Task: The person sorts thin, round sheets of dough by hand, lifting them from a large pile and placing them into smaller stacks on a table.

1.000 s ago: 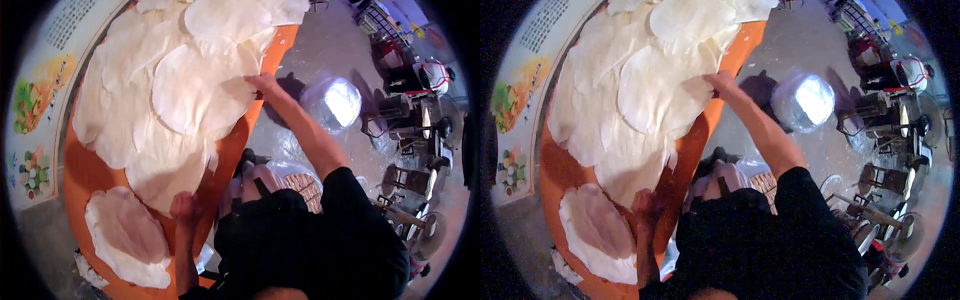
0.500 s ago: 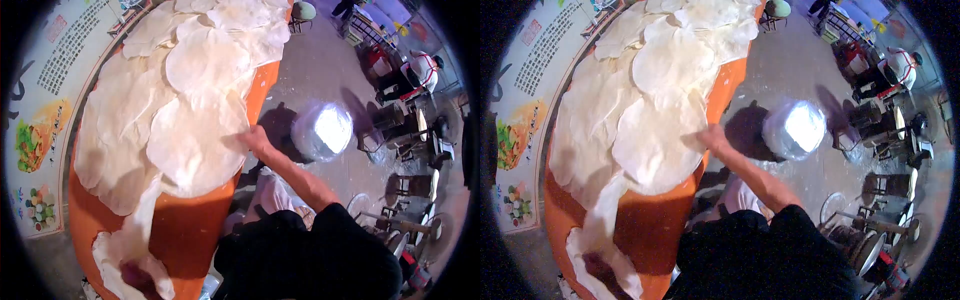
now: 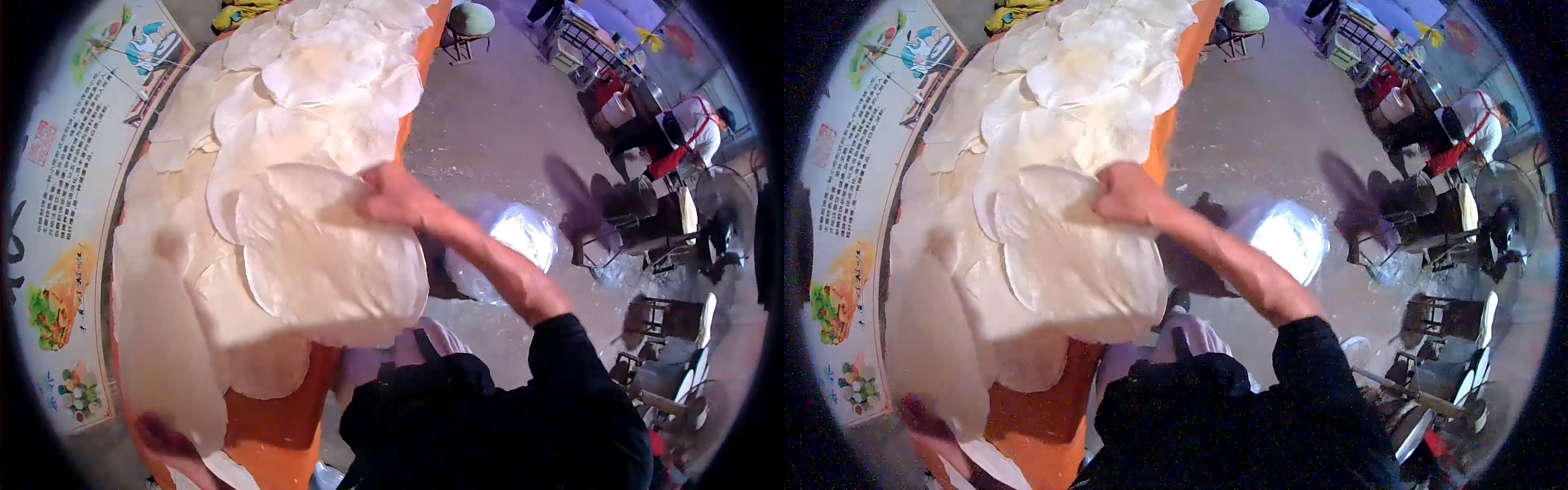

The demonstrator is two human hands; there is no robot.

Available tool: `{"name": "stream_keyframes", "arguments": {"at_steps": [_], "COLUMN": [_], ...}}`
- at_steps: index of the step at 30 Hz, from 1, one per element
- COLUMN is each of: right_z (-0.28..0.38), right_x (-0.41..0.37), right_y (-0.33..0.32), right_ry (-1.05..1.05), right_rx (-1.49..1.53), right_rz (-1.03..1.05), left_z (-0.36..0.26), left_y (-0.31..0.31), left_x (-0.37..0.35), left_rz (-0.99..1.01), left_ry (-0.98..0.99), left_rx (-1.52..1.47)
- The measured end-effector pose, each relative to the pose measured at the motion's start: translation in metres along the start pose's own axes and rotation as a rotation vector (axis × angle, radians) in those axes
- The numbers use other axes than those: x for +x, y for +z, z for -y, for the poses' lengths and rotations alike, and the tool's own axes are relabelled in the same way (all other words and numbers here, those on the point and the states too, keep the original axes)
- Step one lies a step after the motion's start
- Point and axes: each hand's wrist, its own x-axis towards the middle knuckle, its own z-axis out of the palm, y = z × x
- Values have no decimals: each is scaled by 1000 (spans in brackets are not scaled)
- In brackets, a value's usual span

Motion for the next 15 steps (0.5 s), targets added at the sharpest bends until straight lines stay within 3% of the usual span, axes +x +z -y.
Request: {"name": "stream_keyframes", "arguments": {"at_steps": [1, 3, 7, 9, 10, 11, 12, 13, 14, 15], "right_z": [11, 25, 40, 62, 51, 54, 31, 8, -18, 34], "right_x": [15, 50, 100, 126, 161, 176, 224, 272, 347, 315], "right_y": [-26, -66, -156, -194, -216, -243, -275, -307, -369, -368], "right_ry": [-31, -29, -177, -144, -264, -423, -732, -1118, -1080, -951], "right_rx": [-73, -179, -253, -552, -806, -869, -1334, -1753, -1059, -1958], "right_rz": [41, -5, 100, 151, 116, 150, 182, 66, 304, 48], "left_z": [-10, -12, -61, -70, -74, -81, -83, -73, -54, -50], "left_y": [26, 55, 124, 145, 155, 164, 176, 181, 181, 191], "left_x": [-5, 4, -11, -11, -10, -6, -4, 3, 15, 19], "left_rz": [-9, 268, 341, 366, 382, 406, 428, 447, 465, 469], "left_ry": [17, 594, 526, 545, 547, 535, 522, 454, 385, 340], "left_rx": [-19, 560, 517, 556, 578, 604, 626, 539, 452, 416]}}
